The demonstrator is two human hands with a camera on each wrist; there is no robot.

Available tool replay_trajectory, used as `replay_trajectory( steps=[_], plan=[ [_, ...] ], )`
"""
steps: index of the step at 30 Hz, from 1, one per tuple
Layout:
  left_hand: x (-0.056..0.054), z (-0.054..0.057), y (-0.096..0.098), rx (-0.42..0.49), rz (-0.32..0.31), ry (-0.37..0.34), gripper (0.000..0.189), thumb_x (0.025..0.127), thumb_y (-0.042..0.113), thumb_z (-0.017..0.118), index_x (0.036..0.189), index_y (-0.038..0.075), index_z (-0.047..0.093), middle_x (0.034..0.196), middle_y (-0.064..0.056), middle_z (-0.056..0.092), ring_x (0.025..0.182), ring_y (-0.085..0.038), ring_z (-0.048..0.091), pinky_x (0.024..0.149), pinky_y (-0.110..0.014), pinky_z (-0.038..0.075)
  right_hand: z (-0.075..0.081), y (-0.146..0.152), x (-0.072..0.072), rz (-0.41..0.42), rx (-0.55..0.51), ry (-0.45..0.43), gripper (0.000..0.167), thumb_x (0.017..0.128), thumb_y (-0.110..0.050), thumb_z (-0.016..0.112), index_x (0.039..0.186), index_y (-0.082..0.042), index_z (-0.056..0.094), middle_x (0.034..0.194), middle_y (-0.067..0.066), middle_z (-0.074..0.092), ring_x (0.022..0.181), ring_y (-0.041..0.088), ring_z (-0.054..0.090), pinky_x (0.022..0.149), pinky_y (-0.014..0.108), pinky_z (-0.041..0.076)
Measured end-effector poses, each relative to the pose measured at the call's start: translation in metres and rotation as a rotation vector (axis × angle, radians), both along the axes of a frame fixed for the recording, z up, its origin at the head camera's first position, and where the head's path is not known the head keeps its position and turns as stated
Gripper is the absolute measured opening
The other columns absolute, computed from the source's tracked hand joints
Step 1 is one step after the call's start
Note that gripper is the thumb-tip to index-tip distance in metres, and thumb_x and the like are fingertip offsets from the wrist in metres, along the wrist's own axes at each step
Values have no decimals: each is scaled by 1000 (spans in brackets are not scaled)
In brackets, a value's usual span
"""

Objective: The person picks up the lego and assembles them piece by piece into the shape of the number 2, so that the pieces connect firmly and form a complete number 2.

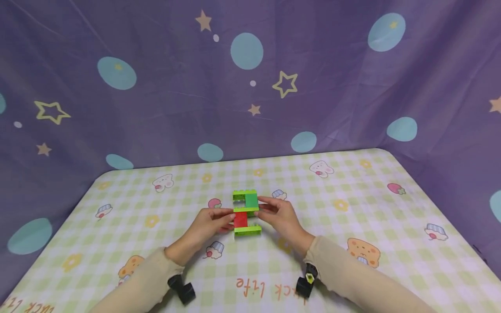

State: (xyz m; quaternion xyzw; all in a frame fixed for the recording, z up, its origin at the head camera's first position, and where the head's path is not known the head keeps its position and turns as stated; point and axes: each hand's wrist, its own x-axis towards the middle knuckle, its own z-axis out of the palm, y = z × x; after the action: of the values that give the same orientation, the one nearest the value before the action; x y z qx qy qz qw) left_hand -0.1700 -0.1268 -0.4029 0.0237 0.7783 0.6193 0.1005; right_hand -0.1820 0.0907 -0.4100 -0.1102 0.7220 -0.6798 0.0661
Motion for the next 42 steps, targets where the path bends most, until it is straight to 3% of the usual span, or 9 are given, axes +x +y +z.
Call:
replay_trajectory(
  steps=[6, 15, 30, 42],
  plan=[
    [-2, -2, 0, -21, 28, 4, 29, 88, 7, 65, 111, -11, 64, 98, -22, 69, 75, -17, 67, 69, -32, 56, -1, -2, -1, 1, -15, -8, 41, 84, 3, 66, 124, 11, 56, 120, 27, 59, 111, 35, 58, 82, 20, 51],
    [-1, 0, 5, -2, 52, 15, 26, 87, 2, 64, 109, -12, 65, 100, -23, 68, 79, -17, 67, 71, -34, 56, -2, -1, 3, -30, 15, -27, 38, 85, 1, 65, 122, 8, 59, 120, 24, 61, 110, 31, 59, 82, 18, 49],
    [-5, 1, 8, -75, 20, 47, 24, 83, 2, 68, 106, -6, 69, 103, -18, 69, 81, -10, 63, 70, -22, 53, -2, 0, 4, -79, 59, -30, 35, 85, 4, 63, 120, 9, 60, 114, 24, 64, 106, 32, 61, 80, 16, 49],
    [-7, 0, 6, -86, 38, 49, 22, 83, 2, 69, 103, -5, 71, 102, -16, 70, 82, -12, 63, 70, -23, 53, -6, -1, 6, -115, 57, -76, 33, 84, 6, 63, 117, 7, 62, 110, 21, 66, 101, 26, 64, 79, 16, 50]
  ],
)
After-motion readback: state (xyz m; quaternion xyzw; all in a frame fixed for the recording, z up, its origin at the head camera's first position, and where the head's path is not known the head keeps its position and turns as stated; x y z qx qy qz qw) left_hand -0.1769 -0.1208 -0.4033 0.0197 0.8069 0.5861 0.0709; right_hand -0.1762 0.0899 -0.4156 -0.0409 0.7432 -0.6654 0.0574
